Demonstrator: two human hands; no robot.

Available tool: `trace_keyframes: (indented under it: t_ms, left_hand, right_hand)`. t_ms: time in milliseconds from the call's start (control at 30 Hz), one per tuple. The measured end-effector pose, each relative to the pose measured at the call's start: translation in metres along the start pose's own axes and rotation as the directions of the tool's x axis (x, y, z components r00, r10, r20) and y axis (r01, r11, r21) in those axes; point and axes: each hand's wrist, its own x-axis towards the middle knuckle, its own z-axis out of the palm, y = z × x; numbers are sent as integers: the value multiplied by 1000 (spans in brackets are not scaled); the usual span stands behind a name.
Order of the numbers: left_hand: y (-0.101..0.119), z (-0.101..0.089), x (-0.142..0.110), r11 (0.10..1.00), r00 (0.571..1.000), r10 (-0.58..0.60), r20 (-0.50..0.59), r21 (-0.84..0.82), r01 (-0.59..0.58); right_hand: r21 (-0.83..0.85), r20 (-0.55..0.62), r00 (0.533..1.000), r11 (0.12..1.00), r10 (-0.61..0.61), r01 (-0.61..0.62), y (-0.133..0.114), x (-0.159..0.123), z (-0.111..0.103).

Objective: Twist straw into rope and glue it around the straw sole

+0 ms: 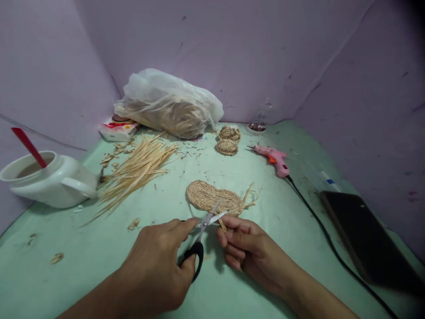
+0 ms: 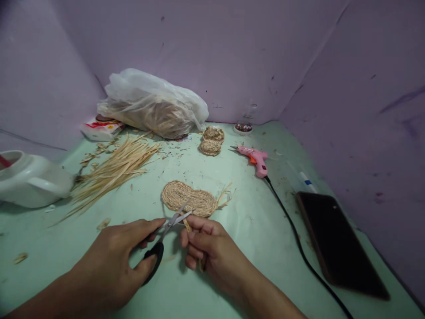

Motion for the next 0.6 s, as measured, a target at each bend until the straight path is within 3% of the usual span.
trace_keyframes:
  t_ms: [267, 400, 467, 500, 533, 600]
  left_hand:
    - [8, -10, 4, 990, 979, -65, 195, -113, 89]
    - [9, -13, 6, 964, 977, -123, 175, -214, 160]
    - [8, -16, 7, 938, 971, -181, 157, -268, 218]
    - [7, -18, 7, 927, 966, -212, 148, -282, 247]
    - [7, -21, 8, 919, 960, -243, 141, -283, 274]
    - [8, -26, 9, 911, 947, -286, 148, -266, 317]
  right_hand:
    - [-71, -28, 1000, 997, 7, -9, 2, 0, 1]
    - [-154, -103, 995, 988, 9, -25, -3, 0, 2]
    - [-338, -179, 983, 940, -31, -32, -5, -1, 0]
    - [-495, -206, 973, 869, -103, -13, -6, -2, -1]
    - [-670, -198, 957, 742, -212, 26, -6, -3, -3]
    - [-935, -35, 889, 330, -456, 132, -6, -5, -8]
